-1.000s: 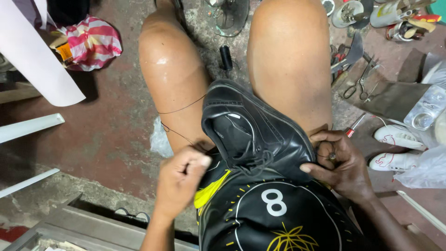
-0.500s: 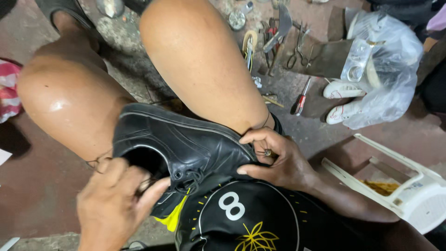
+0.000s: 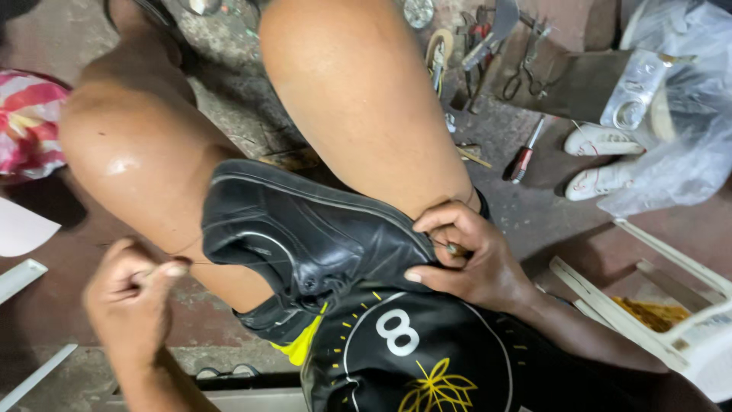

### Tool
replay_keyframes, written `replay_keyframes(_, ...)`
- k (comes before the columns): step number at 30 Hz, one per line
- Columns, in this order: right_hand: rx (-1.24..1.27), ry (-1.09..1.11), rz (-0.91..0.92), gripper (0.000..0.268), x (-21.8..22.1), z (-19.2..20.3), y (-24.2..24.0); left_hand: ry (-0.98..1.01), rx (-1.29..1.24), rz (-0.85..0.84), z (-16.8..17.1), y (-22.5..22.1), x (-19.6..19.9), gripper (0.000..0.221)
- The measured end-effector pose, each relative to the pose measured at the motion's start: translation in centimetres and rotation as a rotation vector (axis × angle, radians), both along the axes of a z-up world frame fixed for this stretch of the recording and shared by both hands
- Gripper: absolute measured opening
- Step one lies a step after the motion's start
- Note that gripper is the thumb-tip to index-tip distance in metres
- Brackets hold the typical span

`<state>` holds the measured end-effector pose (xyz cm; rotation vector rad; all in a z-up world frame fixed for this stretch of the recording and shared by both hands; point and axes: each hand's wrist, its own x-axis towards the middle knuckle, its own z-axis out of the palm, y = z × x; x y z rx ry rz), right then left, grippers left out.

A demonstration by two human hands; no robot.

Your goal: The person sews a black leather shoe by hand, using a needle and thread to stitch along the seam between the upper and the sole.

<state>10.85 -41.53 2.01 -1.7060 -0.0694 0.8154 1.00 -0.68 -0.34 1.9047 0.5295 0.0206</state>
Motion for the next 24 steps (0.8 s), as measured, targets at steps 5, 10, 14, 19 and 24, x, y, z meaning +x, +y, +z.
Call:
replay_keyframes(5,-0.11,-0.029,0.059,0.053,0.8,0.5,-0.5,0.261,0.049,0.293,5.0,-2.0,1.7,0.016)
replay_keyframes(10,-0.072,-0.016,0.06,0.054,0.9,0.9,-0.1,-0.046,0.708,-0.09,9.1,-6.5,2.8,0.014)
replay_keyframes(14,-0.147,-0.06,0.108,0.055,1.1,1.1,0.0,0.006,0.532,-0.615,8.0,-9.7,5.3,0.023)
replay_keyframes(19,-0.089,0.015,0.109,0.055,0.9,1.3,-0.1,0.243,0.403,-0.75,6.8,-9.2,7.7,0.024)
replay_keyframes(24,-0.014,0.126,0.083,0.055,1.0,1.2,0.4,0.232,0.336,-0.669,5.0,-9.1,5.9,0.011)
